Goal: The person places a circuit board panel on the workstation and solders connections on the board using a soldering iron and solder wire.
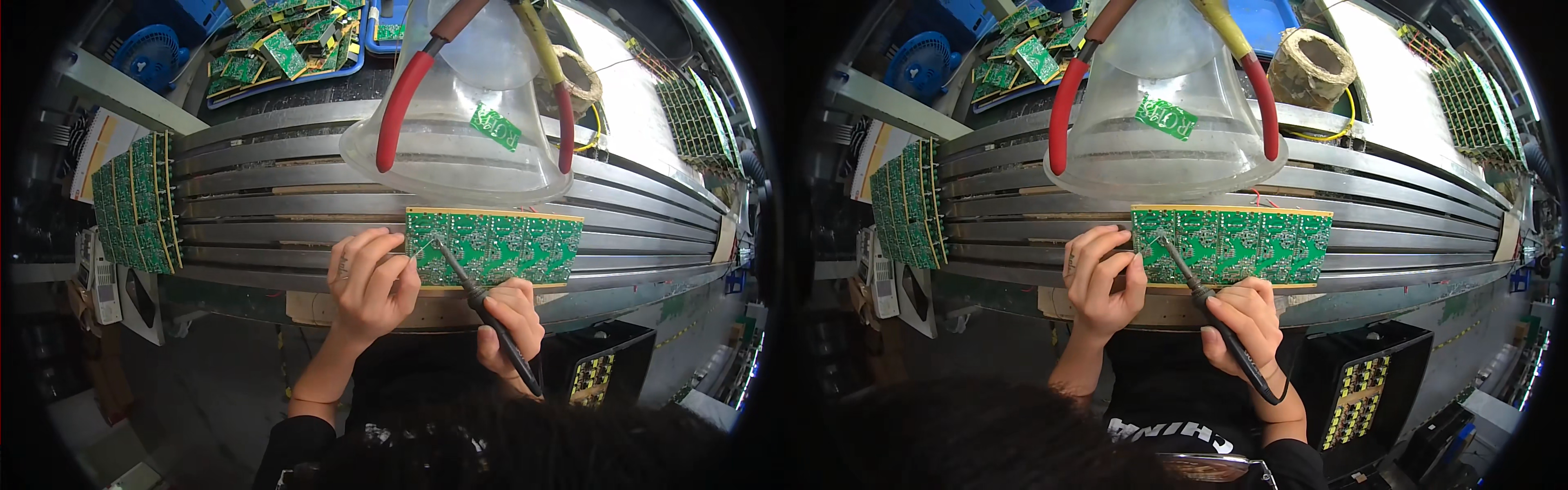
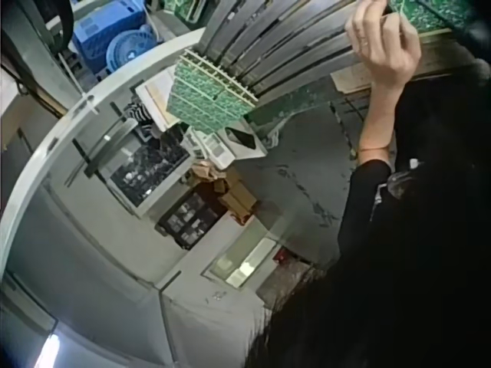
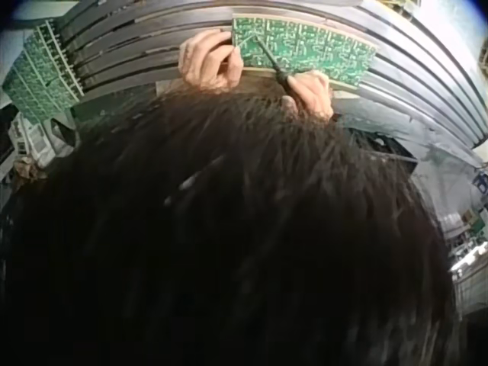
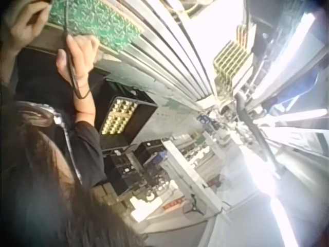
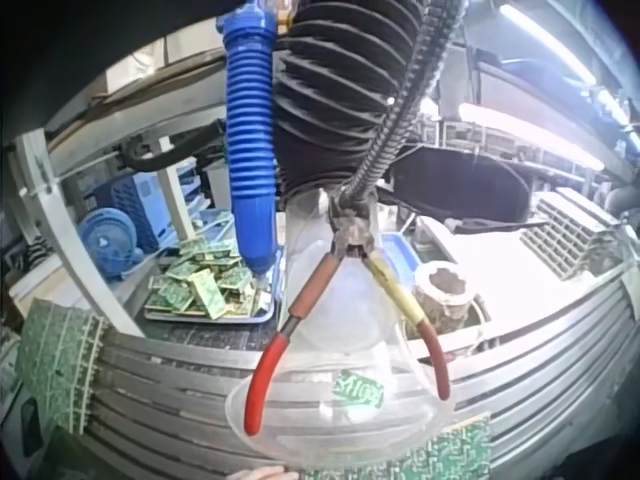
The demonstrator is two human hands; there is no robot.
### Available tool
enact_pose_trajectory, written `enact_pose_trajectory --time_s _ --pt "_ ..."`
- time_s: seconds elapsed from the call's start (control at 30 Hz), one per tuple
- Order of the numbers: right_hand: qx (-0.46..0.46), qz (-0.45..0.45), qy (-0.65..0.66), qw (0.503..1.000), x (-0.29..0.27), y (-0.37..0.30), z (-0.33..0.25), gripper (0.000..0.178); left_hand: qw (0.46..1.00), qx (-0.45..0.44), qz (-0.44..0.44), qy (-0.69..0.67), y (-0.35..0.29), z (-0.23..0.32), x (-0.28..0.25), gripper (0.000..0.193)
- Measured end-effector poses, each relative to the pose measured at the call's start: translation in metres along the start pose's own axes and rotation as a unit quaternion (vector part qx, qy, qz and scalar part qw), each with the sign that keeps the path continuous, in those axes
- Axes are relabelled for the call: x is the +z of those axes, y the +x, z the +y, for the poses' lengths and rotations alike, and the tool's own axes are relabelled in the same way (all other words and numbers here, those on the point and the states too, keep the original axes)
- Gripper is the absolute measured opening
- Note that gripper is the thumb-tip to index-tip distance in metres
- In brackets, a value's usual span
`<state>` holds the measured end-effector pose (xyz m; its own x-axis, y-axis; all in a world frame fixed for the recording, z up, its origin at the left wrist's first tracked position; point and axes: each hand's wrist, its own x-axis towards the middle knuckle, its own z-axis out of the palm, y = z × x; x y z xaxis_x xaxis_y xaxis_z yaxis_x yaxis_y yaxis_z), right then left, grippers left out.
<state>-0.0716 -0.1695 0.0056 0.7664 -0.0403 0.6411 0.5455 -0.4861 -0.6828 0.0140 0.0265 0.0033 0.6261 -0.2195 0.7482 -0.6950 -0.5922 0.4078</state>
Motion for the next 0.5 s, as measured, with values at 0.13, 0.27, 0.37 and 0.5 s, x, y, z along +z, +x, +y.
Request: enact_pose_trajectory --time_s 0.13,0.27,0.37,0.5 --pt "-0.017 -0.001 -0.016 1.0 0.001 0.0 -0.001 0.024 0.998 -0.028 0.048 0.002 -0.004 0.002 -0.001 0.017" --pt "-0.01 0.003 0.005 1.0 -0.004 -0.003 0.001 0.024 0.998 -0.022 0.051 0.015 -0.008 -0.002 -0.002 0.019" --pt "-0.023 0.044 0.025 0.998 -0.012 -0.005 0.005 0.026 0.999 -0.01 0.044 0.029 -0.009 -0.003 -0.002 0.021" --pt "-0.13 0.217 -0.039 0.967 -0.052 0.011 0.038 0.028 0.996 -0.025 0.074 0.031 -0.007 0.0 -0.003 0.023"
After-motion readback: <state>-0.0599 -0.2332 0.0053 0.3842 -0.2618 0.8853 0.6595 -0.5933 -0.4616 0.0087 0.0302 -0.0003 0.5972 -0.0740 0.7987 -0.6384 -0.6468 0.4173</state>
